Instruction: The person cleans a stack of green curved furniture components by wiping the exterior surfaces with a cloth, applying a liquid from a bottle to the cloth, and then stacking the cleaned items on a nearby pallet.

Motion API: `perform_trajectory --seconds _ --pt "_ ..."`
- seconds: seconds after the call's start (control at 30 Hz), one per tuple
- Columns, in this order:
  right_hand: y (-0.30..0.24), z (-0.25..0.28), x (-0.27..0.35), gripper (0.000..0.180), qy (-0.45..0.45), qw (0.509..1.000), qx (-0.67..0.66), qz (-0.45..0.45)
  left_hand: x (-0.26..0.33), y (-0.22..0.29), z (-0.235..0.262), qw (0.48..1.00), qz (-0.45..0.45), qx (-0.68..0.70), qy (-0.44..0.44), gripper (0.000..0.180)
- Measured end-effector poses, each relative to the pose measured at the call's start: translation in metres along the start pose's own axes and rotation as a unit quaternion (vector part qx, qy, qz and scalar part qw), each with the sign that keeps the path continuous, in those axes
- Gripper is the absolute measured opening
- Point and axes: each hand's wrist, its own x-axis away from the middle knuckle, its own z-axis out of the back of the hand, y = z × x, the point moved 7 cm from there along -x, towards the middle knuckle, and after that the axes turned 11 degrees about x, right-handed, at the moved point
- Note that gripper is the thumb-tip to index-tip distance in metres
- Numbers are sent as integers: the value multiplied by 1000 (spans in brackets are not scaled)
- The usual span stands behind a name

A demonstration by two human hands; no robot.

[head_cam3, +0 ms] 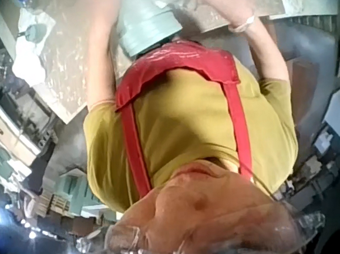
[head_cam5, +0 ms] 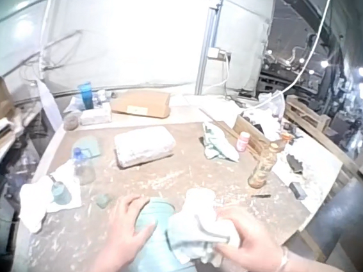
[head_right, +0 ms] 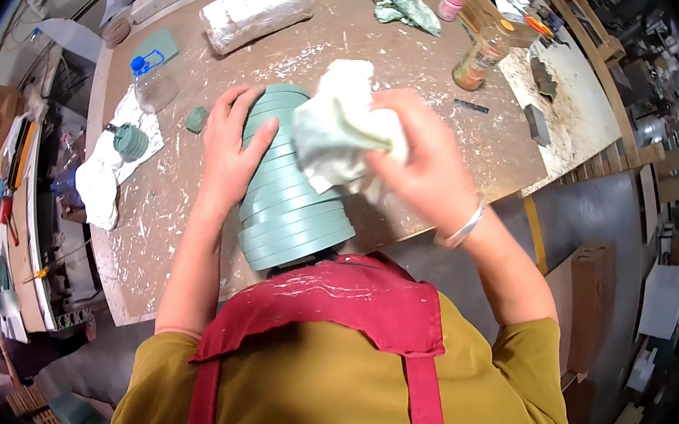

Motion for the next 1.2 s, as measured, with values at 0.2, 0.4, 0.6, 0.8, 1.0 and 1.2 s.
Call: perform_trajectory --seconds 0.2,0.4,0.6,0.8,1.0,1.2 --pt "-79 -84 39 23 -236 917 76 313 9 -12 -3 999 -4 41 4 50" --pt "-47 -64 50 19 -193 947 84 242 11 -6 -4 998 16 60 -6 47" --pt "-43 -66 38 17 -198 950 49 237 13 -7 -4 998 30 57 -4 48" --pt "-59 -42 17 32 -125 972 82 182 14 -3 -3 999 16 45 -5 48" --pt "-32 -62 44 22 -253 946 33 199 13 -5 -5 998 4 62 -9 49" --pt "-41 -41 31 18 -145 978 21 146 14 -13 -6 999 1 42 0 47"
